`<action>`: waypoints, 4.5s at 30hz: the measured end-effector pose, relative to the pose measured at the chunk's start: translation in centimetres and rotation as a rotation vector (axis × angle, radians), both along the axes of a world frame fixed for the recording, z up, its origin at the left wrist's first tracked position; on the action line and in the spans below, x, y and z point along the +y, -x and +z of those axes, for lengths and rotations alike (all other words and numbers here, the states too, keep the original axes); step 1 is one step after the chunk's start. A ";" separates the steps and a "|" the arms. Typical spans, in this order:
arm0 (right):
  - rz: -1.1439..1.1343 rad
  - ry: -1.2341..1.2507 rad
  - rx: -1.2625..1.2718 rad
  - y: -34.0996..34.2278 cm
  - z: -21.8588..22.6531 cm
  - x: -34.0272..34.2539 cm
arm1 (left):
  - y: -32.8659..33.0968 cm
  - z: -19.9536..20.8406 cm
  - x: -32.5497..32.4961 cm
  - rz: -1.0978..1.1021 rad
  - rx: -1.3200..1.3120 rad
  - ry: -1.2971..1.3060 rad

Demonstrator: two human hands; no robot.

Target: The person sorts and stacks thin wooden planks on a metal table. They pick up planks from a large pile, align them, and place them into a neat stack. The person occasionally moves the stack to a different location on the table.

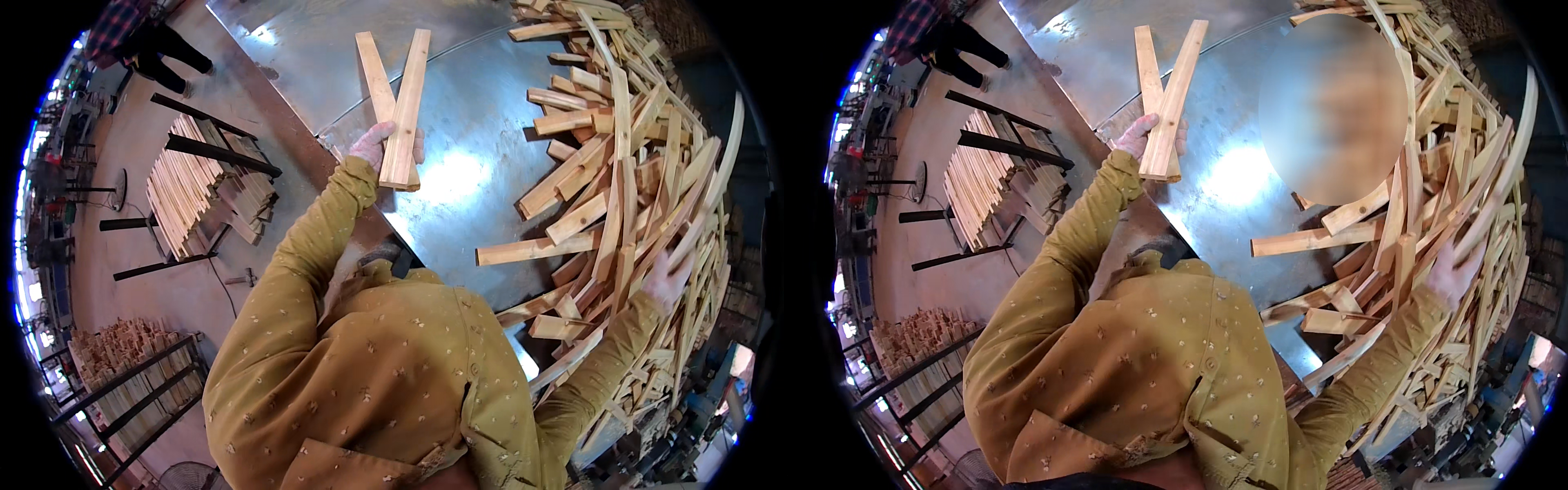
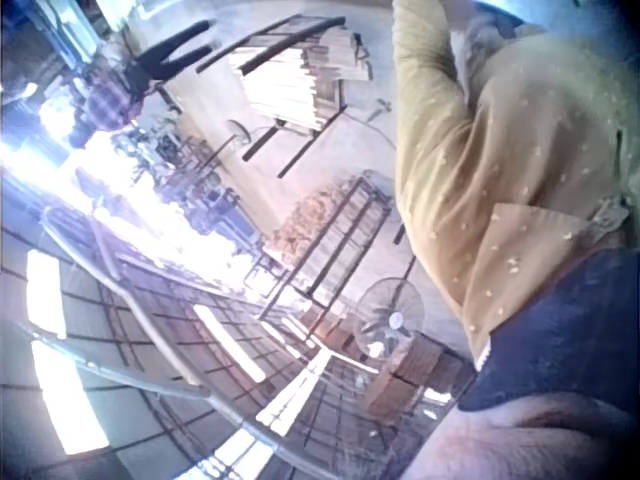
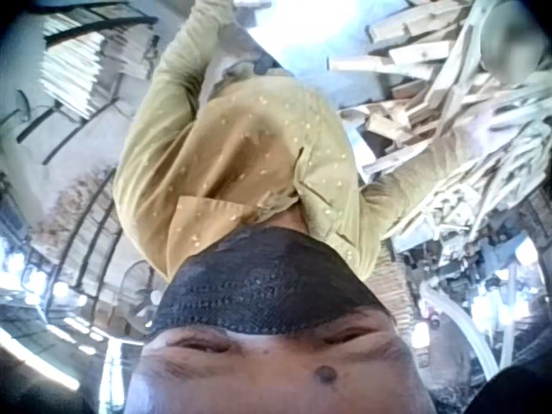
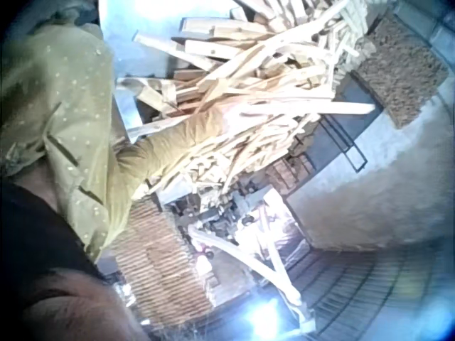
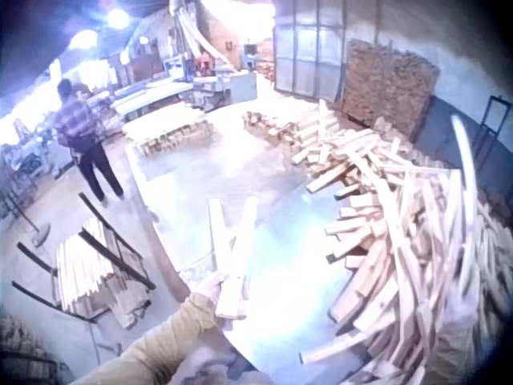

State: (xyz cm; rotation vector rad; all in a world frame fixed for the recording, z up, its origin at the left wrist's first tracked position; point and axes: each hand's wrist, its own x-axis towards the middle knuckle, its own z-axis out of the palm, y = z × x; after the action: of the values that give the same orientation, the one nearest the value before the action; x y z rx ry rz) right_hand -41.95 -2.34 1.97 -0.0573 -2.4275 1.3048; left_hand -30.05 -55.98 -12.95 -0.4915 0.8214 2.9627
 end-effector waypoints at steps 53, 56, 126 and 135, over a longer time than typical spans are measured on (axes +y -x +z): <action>-0.285 -0.620 0.217 -4.5 -2.1 -26.0 | 43.6 16.8 -1.3 -0.406 0.295 1.260; -0.571 -0.906 -0.060 -6.7 -1.8 -16.7 | 40.8 16.4 6.1 -0.541 0.421 1.033; -1.339 0.856 -0.434 -42.0 -15.7 14.1 | 13.1 -0.1 17.9 -0.518 -0.252 0.454; -1.910 0.587 -0.680 -33.2 -19.5 11.5 | 13.4 -5.7 14.3 -0.602 -0.241 0.246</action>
State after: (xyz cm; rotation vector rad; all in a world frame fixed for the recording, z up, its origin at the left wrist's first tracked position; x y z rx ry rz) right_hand -8.72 9.11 -17.52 -2.4070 -0.9756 0.7826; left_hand -43.46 -41.63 -18.68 -0.4884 1.0794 2.2235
